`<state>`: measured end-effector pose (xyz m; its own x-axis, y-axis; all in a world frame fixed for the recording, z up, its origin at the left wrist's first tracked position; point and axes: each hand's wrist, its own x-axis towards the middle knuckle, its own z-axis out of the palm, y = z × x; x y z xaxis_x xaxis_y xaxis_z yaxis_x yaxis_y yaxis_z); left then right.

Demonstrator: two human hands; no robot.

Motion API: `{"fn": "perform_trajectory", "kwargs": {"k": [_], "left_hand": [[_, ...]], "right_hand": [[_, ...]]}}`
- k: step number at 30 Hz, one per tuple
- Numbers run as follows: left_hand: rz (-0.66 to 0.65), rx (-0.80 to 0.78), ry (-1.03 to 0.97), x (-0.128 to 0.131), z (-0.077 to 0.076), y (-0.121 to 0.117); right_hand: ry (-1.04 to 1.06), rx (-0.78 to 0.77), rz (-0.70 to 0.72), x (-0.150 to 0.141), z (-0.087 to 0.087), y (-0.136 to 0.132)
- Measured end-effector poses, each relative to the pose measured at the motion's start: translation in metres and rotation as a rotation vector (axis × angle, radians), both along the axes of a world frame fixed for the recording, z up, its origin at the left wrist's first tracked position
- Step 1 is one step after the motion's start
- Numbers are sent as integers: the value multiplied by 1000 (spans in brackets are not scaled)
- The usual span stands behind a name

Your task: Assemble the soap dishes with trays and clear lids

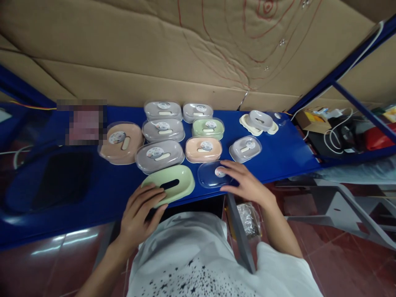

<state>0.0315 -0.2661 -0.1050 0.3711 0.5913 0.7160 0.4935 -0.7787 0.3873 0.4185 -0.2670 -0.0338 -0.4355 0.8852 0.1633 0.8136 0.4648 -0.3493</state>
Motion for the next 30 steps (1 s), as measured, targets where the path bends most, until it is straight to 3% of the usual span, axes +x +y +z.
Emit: {"fn": "perform_trajectory", "kwargs": {"k": [2, 4, 6, 10, 13, 16, 19, 22, 26, 30], "left_hand": [[-27, 2, 17, 0, 0, 0], [-30, -7, 11, 0, -1, 0], [-32, -16, 8, 0, -1, 0], [-40, -25, 37, -2, -1, -1], [-39, -30, 42, -3, -1, -2], [-32, -43, 24, -3, -3, -2], [-20, -39, -4, -1, -4, -1], [0, -47, 15, -1, -2, 0], [14, -86, 204, -15, 7, 0], [70, -102, 331, -45, 15, -6]], "right_hand": [[65, 158, -157, 33, 7, 25], [27, 305, -412, 75, 14, 64], [-137, 215, -592, 115, 18, 107], [-287, 45, -674, 158, 19, 170], [-293, 90, -703, 162, 20, 179], [-280, 195, -742, 153, 25, 153], [-232, 345, -702, 121, 25, 94], [-127, 520, -397, 60, 14, 17], [-89, 409, -87, -34, -11, -63], [-75, 232, 162, -93, -31, -80]]}}
